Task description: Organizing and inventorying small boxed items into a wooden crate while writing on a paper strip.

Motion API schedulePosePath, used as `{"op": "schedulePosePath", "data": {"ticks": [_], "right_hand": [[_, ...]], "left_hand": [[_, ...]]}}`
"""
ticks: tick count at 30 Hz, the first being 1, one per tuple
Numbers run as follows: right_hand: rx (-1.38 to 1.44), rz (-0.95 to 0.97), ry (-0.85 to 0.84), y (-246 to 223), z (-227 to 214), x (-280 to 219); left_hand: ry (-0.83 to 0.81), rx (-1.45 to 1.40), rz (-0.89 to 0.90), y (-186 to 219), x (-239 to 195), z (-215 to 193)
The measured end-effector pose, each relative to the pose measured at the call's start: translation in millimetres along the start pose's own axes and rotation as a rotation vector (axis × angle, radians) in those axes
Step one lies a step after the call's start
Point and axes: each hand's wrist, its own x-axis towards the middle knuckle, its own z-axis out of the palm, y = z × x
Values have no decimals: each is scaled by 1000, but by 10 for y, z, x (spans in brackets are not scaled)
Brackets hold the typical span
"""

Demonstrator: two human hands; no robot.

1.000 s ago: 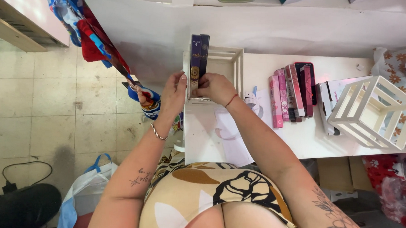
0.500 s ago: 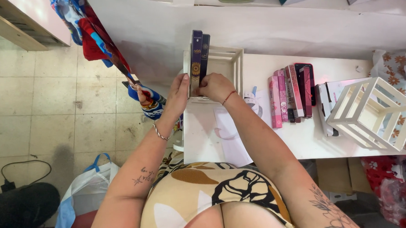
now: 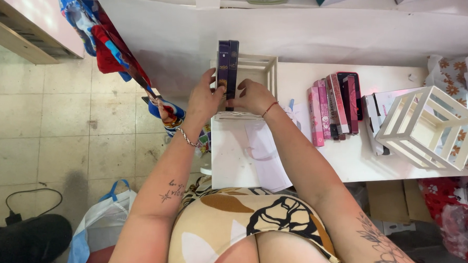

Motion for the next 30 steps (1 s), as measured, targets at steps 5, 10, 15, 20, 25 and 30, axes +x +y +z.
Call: {"op": "schedulePosePath", "data": {"ticks": [5,10,15,20,25,30], "right_hand": [[76,-27,-66,112,165,152],[-9,-63,-62,58,145,120],[44,-129,68,31,-117,-189],[425,-171,224,269,-500,-778],[567,-94,374,906,-496,-1153],[62,183,431,1673,-68,-1261]], "left_hand": [[28,110,15,-21,34,56],[76,240,125,-207,152,188],[236,310,225,-11,-66,179],[453,210,709,211,-347,330],[354,117,899,109,-489,1048],[-290,203,455,-16,-674,1593]]}}
